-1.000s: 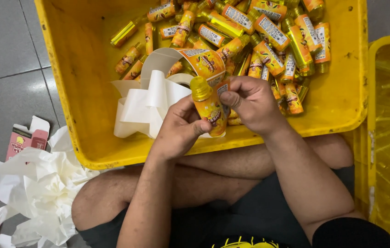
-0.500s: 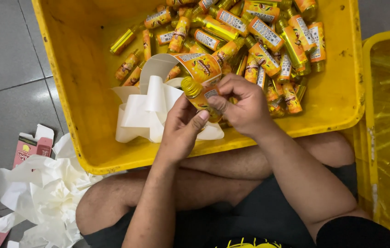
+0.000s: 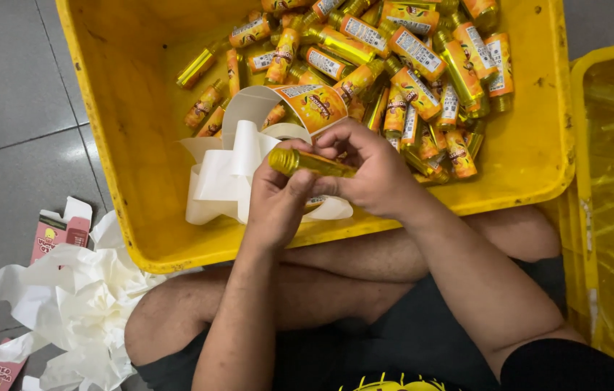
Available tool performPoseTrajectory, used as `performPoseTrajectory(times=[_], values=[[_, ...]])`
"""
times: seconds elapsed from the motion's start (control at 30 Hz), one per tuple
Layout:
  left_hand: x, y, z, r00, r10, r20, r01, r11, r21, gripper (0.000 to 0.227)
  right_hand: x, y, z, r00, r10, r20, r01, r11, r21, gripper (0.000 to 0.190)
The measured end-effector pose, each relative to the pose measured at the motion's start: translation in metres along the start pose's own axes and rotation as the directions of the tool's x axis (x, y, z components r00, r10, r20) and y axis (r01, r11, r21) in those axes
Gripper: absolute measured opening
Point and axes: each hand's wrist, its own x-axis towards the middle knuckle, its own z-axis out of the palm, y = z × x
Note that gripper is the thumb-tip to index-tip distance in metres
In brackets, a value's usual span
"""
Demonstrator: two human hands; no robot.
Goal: Manually applying adhesive labels to small yellow plastic bottles.
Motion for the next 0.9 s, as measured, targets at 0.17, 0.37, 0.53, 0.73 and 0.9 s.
performPoseTrajectory(times=[0.17, 0.37, 0.53, 0.73, 0.9], values=[[0.008, 0.005, -0.001, 0.992, 0.113, -0.058, -0.111, 0.993, 0.038, 0.016, 0.006, -0.027, -0.011, 0.986, -0.132, 0.105, 0.142, 0.986, -0.089, 0.056], [0.009, 0.013, 0.006, 0.973, 0.227, -0.04, -0.228, 0.973, -0.027, 0.016, 0.002, -0.013, -0.02, 0.985, -0.116, 0.127, 0.119, 0.993, -0.022, 0.049], [0.004, 0.024, 0.009, 0.98, 0.19, 0.054, -0.195, 0.974, 0.117, 0.035, -0.003, -0.021, -0.031, 0.981, -0.066, 0.18, 0.083, 0.993, -0.087, 0.045], [0.008, 0.025, 0.01, 0.982, 0.185, -0.044, -0.015, 0.307, 0.951, 0.098, 0.008, -0.037, -0.064, 0.903, -0.305, -0.301, -0.036, 0.645, -0.763, 0.092], [0.017, 0.023, 0.017, 0.874, -0.255, -0.413, 0.448, 0.097, 0.889, 0.074, 0.009, -0.063, -0.032, 0.97, -0.049, -0.236, -0.124, 0.738, -0.663, 0.05]])
